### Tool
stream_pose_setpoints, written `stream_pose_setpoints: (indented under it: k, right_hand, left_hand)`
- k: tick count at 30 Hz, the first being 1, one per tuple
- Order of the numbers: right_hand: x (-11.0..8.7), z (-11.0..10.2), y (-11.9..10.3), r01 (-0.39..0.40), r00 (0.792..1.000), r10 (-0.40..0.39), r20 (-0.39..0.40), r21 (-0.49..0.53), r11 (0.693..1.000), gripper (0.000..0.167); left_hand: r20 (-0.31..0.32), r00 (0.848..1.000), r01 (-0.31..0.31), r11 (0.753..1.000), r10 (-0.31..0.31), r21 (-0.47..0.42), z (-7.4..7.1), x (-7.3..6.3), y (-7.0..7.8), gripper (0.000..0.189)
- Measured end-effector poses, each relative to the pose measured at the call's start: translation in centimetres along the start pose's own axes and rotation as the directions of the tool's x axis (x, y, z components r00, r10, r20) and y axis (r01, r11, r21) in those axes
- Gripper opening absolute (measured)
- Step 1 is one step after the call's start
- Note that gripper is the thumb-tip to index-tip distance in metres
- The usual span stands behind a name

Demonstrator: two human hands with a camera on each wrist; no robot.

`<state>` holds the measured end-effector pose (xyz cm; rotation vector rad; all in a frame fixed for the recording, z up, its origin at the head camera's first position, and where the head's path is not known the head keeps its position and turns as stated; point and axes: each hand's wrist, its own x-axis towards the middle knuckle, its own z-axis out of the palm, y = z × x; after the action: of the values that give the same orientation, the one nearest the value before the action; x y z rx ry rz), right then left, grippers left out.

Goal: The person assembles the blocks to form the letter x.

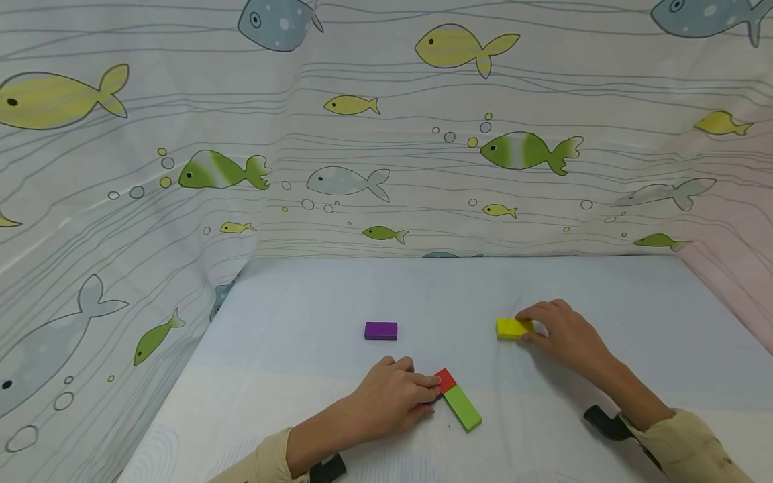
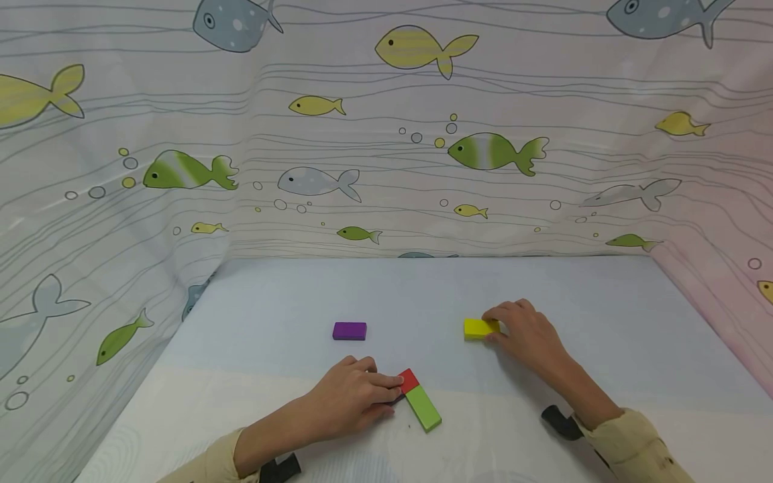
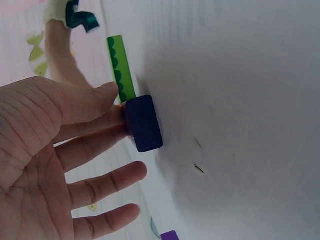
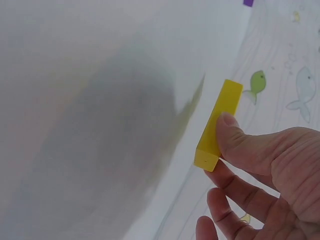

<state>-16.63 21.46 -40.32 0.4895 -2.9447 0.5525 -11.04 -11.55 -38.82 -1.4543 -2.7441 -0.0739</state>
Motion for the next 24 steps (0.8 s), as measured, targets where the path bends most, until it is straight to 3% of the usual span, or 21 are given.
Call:
stream_pose_setpoints:
  k: [10, 24]
  right_hand:
    - [-0.4, -0.4, -0.6, 0.030, 1.000, -0.030, -0.011, 0.002, 1.000, 0.031]
    - [-0.9, -0.3, -1.7, 0.031, 0.999, -0.031, 0.007, 0.030, 0.999, 0.032]
  left_hand:
    - [0.002, 1.000, -0.014, 1.000, 0.013, 0.013, 0.0, 0.0, 0.0, 0.026]
    - [0.019, 1.000, 0.012, 1.000, -0.012, 0.003, -0.1, 0.1, 0.2, 0.026]
